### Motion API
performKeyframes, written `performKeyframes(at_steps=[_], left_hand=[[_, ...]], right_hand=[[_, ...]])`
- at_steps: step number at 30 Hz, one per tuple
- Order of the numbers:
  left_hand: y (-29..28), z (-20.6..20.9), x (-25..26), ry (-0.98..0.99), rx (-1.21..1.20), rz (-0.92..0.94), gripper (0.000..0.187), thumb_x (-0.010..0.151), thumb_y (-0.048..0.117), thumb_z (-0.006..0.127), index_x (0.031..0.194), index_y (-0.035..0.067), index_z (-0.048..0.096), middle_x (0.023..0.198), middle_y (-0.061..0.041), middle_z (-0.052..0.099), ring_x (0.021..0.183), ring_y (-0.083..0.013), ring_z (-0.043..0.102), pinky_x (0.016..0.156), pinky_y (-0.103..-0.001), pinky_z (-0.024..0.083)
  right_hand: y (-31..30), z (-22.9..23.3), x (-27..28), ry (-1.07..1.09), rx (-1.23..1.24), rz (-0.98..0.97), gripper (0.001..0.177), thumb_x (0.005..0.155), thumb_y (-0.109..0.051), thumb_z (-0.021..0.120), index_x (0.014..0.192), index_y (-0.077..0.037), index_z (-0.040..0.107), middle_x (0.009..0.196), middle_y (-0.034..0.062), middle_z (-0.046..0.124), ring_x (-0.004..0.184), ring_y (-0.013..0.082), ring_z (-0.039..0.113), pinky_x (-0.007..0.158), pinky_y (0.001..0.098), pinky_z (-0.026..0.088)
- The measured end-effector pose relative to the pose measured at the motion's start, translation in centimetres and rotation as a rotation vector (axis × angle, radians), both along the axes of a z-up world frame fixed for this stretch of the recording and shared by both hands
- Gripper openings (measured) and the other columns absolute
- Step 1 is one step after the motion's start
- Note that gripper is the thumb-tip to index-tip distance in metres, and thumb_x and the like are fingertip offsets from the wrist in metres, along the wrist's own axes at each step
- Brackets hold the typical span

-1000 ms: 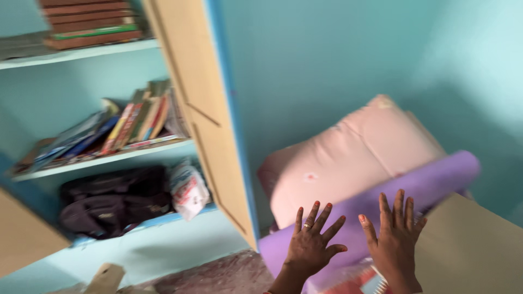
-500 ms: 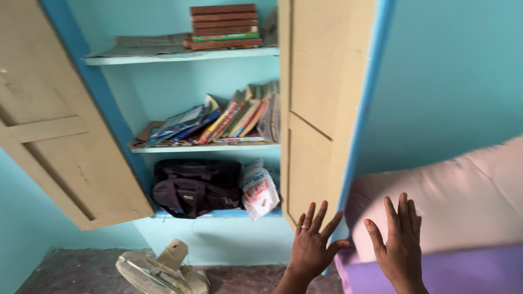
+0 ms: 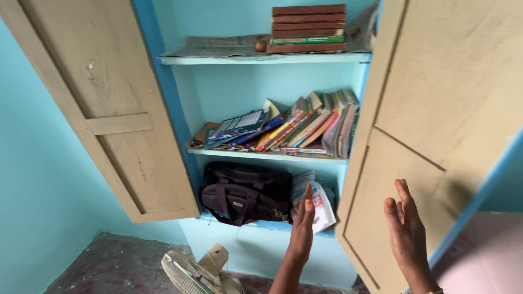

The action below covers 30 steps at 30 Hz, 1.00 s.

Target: The person organizes notebooks by taking them from a shelf one by one, turning them over, and placing them onto a bed by hand.

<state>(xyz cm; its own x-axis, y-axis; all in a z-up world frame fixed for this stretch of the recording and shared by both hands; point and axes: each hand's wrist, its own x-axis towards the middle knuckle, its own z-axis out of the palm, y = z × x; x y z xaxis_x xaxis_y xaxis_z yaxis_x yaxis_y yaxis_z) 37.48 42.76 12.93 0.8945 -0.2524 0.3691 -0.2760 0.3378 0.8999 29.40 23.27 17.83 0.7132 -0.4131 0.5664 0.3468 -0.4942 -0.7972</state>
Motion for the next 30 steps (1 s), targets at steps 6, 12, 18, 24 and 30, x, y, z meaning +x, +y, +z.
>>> performKeyframes(at_steps=[6,12,18,24,30], left_hand=[[5.7,2.1,3.2,0.077,-0.118,-0.034,0.085,0.098,0.067,0.025,0.165,0.016,0.015,0.171,-0.011,0.022,0.159,-0.0252,0.019,0.124,-0.042,0.021],[9.1,3.3,6.2,0.000,-0.271,-0.032,0.088,0.098,0.070,0.022,0.165,0.012,0.016,0.170,-0.018,0.024,0.159,-0.0311,0.019,0.125,-0.046,0.021],[11.4,3.3,7.6,0.001,-0.291,0.046,0.087,0.098,0.068,0.020,0.164,0.011,0.019,0.169,-0.019,0.027,0.158,-0.0326,0.022,0.125,-0.047,0.024],[12.1,2.5,9.9,0.027,-0.275,0.117,0.087,0.098,0.069,0.019,0.163,0.011,0.021,0.168,-0.018,0.028,0.158,-0.0338,0.021,0.124,-0.048,0.024],[11.3,2.8,13.3,0.021,-0.231,0.204,0.087,0.097,0.069,0.018,0.162,0.011,0.026,0.167,-0.018,0.031,0.157,-0.0346,0.025,0.122,-0.049,0.028]], right_hand=[[4.1,0.9,5.3,-0.114,0.427,0.325,0.082,0.100,-0.054,0.048,0.157,0.002,0.031,0.162,0.0183,0.038,0.151,0.0265,0.036,0.120,0.0423,0.030],[7.2,2.0,8.7,-0.116,0.804,0.498,0.080,0.097,-0.060,0.050,0.152,-0.002,0.040,0.151,0.0148,0.049,0.139,0.0264,0.048,0.114,0.0462,0.039],[8.6,2.8,10.9,-0.114,0.866,0.555,0.077,0.097,-0.063,0.052,0.147,-0.004,0.045,0.146,0.0149,0.053,0.135,0.0278,0.052,0.112,0.0496,0.042],[8.3,3.0,13.3,-0.116,0.964,0.590,0.074,0.095,-0.064,0.055,0.139,-0.005,0.049,0.145,0.0202,0.054,0.133,0.0325,0.053,0.112,0.0519,0.043],[6.6,3.7,16.4,-0.160,0.936,0.624,0.077,0.095,-0.065,0.056,0.141,-0.004,0.047,0.146,0.0215,0.054,0.136,0.0343,0.053,0.114,0.0531,0.041]])
